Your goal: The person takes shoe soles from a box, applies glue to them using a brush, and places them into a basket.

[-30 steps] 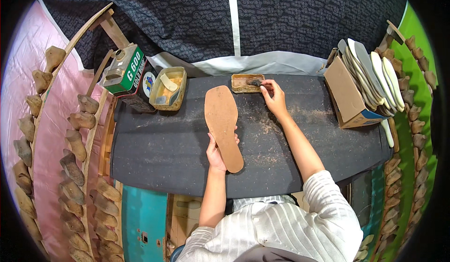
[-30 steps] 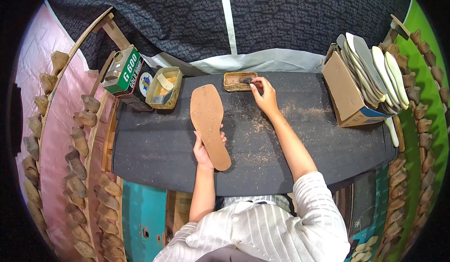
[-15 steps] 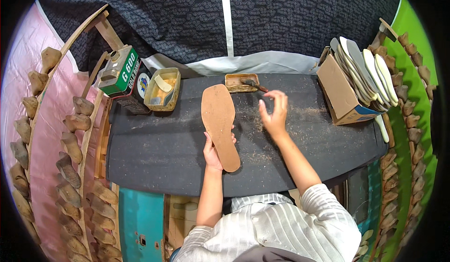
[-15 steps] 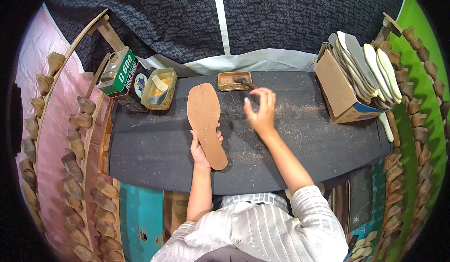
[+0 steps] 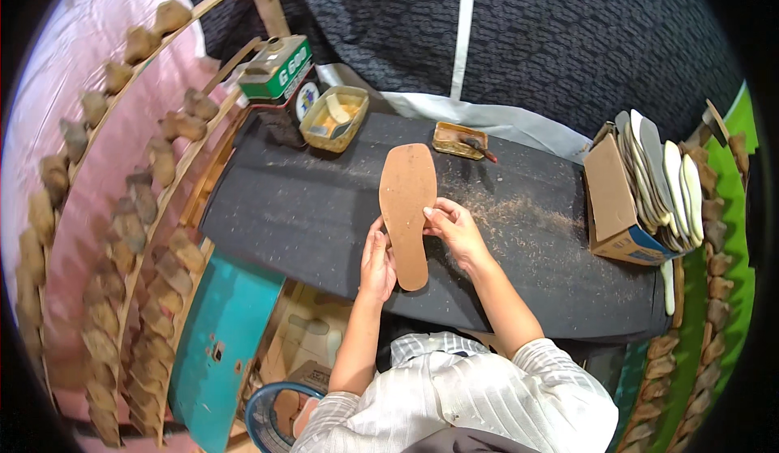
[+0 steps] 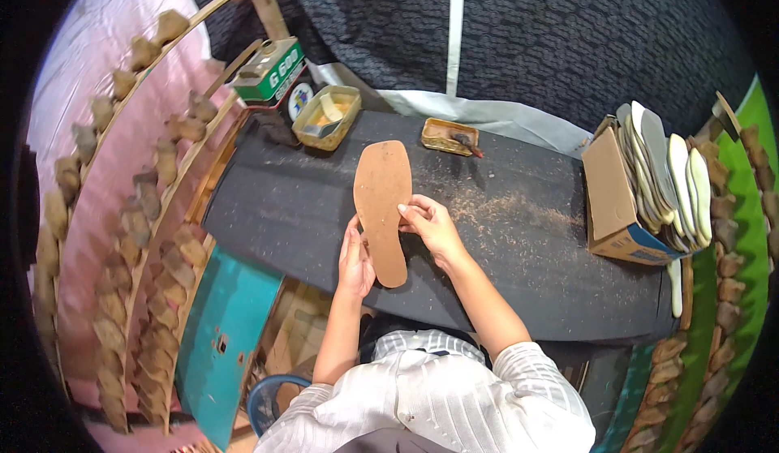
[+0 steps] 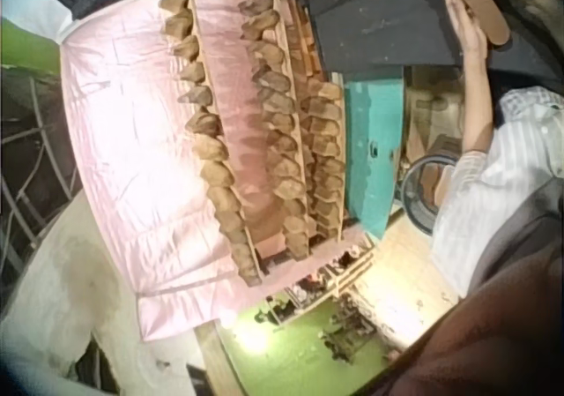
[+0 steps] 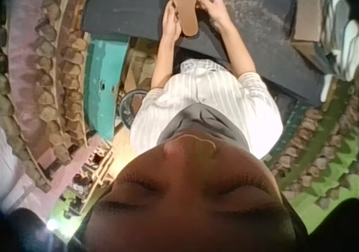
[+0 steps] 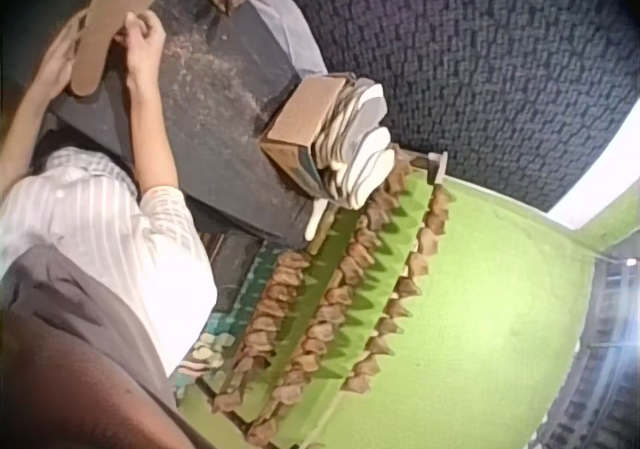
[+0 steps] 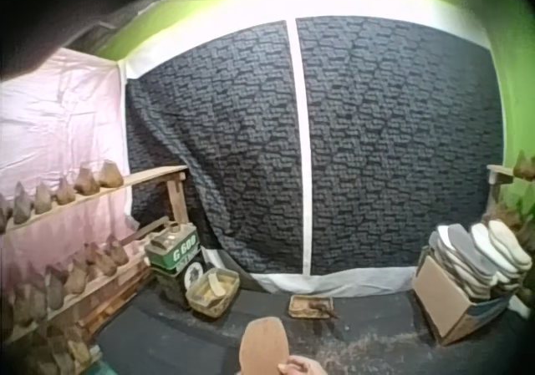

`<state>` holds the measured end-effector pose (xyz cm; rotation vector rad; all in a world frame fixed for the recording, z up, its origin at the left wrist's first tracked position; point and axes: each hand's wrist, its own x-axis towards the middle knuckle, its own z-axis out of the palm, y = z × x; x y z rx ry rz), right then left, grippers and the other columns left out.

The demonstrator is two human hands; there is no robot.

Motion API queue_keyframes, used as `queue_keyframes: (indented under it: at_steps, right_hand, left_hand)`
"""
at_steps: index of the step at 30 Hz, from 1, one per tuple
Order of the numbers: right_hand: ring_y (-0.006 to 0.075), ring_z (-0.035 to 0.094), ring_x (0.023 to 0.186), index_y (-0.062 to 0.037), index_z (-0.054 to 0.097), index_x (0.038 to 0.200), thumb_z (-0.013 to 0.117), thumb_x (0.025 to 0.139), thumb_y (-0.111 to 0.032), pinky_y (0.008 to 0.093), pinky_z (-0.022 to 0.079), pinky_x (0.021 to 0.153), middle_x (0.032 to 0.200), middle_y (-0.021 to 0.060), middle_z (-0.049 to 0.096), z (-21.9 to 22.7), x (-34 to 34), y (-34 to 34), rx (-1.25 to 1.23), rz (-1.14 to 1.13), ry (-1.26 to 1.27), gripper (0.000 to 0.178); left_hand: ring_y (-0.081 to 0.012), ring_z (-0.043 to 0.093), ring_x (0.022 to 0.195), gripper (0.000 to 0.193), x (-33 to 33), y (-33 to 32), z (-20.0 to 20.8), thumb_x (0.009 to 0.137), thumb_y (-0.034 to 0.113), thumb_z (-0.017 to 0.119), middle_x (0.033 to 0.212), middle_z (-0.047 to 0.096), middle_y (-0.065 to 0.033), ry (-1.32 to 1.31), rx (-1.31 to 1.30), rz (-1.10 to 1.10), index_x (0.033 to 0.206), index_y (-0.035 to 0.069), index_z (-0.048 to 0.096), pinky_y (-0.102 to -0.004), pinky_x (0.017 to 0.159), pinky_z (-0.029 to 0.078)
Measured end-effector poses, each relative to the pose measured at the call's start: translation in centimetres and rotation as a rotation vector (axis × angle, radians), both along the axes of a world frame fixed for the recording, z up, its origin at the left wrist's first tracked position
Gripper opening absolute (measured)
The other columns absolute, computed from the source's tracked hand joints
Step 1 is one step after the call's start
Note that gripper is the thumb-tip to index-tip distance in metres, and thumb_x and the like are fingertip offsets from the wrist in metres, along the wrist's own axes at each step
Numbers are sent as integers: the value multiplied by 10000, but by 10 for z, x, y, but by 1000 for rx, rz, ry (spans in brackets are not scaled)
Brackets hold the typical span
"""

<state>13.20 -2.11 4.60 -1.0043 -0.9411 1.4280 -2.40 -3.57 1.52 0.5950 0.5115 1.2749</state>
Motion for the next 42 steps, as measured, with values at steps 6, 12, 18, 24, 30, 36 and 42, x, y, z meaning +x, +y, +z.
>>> queue_keyframes:
  at_steps: [6,12,18,24,30,36,42]
  right_hand:
    - [134,604,858,-25,558,1016,598,861,-207,286,487,801,937,60,623,6,-10,-38,-37,86,95,242]
    - [130,600,847,-37,559,997,593,862,-193,289,483,808,916,48,621,-7,-26,-95,-50,254,101,209]
    - [121,601,848,-63,525,1007,560,878,-183,293,480,792,911,39,621,-36,-70,-158,-71,453,136,179]
    - [103,594,814,-90,509,983,538,895,-246,298,469,781,859,9,614,-35,-137,-216,-194,622,111,181]
    - [87,596,752,-97,504,989,521,901,-201,262,473,723,869,4,611,-54,-211,-268,-221,775,134,138]
    - [110,591,771,-86,445,1055,526,872,-169,275,467,737,883,27,606,-78,-292,-322,-267,892,85,216]
    - [138,599,817,-83,438,1059,512,875,-148,289,483,734,943,50,590,-97,-368,-370,-313,879,58,208]
  left_hand:
    - [-148,536,1008,435,-10,-69,-7,881,119,543,1116,548,-114,274,11,163,1278,27,392,-276,876,423]
    - [-134,551,974,407,-16,-155,-31,865,131,579,1064,582,-111,308,-53,353,1221,-13,445,-267,859,428]
    - [-136,551,975,406,-34,-257,-48,861,158,592,1061,588,-104,397,-185,588,1203,-22,468,-261,861,418]
    - [-137,530,1003,397,-80,-355,-63,872,169,580,1099,574,-87,468,-251,830,1205,-20,474,-268,891,393]
    - [-131,528,1015,352,-130,-434,-76,880,144,564,1105,577,-71,476,-306,1017,1187,-15,497,-255,901,383]
    - [-122,538,1001,308,-206,-501,-90,881,119,556,1077,591,-71,537,-354,1079,1156,-15,522,-243,869,398]
    - [-131,504,1049,328,-283,-549,-109,885,119,543,1095,561,-66,558,-464,1032,1186,4,487,-256,904,375]
